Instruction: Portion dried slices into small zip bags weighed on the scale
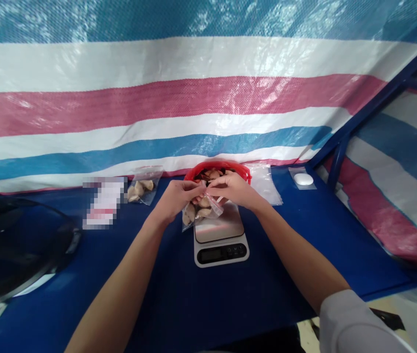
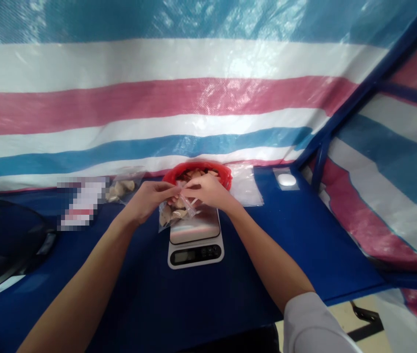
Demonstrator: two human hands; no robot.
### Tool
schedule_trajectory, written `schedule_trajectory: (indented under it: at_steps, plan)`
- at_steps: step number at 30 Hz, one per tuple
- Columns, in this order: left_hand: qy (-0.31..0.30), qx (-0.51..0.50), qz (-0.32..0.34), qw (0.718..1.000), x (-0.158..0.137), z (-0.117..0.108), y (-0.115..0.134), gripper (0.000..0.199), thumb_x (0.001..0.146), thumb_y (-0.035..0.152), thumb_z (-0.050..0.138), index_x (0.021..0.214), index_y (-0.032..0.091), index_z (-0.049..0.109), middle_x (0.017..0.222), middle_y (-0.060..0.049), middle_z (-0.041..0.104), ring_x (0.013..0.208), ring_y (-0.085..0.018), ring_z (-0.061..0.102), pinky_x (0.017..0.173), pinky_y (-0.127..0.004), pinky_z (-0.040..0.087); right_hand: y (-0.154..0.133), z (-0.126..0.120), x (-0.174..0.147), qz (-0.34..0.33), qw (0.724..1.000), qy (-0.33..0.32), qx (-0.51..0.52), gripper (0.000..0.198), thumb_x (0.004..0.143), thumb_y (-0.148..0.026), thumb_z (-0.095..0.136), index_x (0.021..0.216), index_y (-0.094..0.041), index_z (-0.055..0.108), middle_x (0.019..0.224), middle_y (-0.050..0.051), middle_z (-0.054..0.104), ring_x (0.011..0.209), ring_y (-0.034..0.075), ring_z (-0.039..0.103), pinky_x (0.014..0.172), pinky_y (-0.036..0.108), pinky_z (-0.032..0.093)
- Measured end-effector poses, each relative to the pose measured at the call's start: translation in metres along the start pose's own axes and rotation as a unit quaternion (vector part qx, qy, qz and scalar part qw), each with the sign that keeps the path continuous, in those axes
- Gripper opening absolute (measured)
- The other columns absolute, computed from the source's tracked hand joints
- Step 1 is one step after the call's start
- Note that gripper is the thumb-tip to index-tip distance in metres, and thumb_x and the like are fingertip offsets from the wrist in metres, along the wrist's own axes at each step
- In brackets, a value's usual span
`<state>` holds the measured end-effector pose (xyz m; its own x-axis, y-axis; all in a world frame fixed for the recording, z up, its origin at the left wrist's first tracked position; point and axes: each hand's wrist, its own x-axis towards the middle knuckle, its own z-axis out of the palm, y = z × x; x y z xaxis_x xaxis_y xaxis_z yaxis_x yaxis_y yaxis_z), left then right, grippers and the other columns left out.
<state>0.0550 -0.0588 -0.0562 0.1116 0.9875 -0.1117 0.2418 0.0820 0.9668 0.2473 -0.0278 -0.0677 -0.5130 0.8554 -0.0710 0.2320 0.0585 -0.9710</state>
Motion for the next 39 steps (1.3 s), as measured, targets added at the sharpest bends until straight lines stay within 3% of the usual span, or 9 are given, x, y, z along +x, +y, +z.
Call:
schedule_trajectory:
  at_steps: [8,16,25,31,39]
  plan:
    - [-0.005,0.011,0.001,1.0,0.001,-0.002,-0.001,0.033,0.068,0.046,0.082,0.069,0.014,0.076,0.062,-0.002,0.066,0.057,-0.012,0.055,0.057,-0.024,0.044,0.008,0.001,0.003,-0.005,1.0,0.02,-0.01,0.019,0.081,-0.033,0.075,0.086,-0.015,0.081,0.077,0.005,0.074,0.07,0.018,0.072,0.063,0.026,0.064]
    - [0.004,0.019,0.006,1.0,0.001,-0.001,-0.004,0.031,0.071,0.044,0.078,0.067,0.014,0.073,0.061,-0.001,0.063,0.056,-0.011,0.052,0.055,-0.024,0.041,0.012,0.002,0.006,-0.004,0.999,0.049,0.009,0.01,0.08,-0.025,0.074,0.081,-0.016,0.079,0.078,0.004,0.074,0.069,0.017,0.072,0.063,0.027,0.064]
    - [0.039,0.109,0.035,0.993,0.002,-0.013,-0.003,0.036,0.072,0.049,0.076,0.063,0.015,0.069,0.058,-0.002,0.064,0.055,-0.013,0.054,0.057,-0.026,0.041,0.007,-0.006,0.005,0.055,0.995,0.072,0.043,0.011,0.081,-0.02,0.073,0.07,-0.018,0.075,0.071,0.004,0.074,0.066,0.017,0.072,0.061,0.026,0.064]
    - [0.065,0.192,0.044,0.978,-0.001,-0.011,0.002,0.042,0.08,0.054,0.068,0.067,0.015,0.069,0.062,-0.004,0.068,0.06,-0.016,0.058,0.06,-0.027,0.043,0.004,-0.006,0.001,0.007,0.997,0.071,-0.028,0.013,0.083,-0.026,0.07,0.075,-0.017,0.076,0.073,0.005,0.074,0.06,0.017,0.07,0.054,0.025,0.061]
    - [0.063,0.21,0.059,0.974,-0.002,0.003,0.001,0.043,0.089,0.054,0.06,0.075,0.015,0.073,0.068,-0.005,0.071,0.063,-0.018,0.061,0.059,-0.025,0.043,0.009,0.001,0.003,-0.06,0.986,0.09,-0.125,0.016,0.084,-0.029,0.067,0.085,-0.018,0.079,0.08,0.004,0.075,0.066,0.018,0.07,0.065,0.029,0.061]
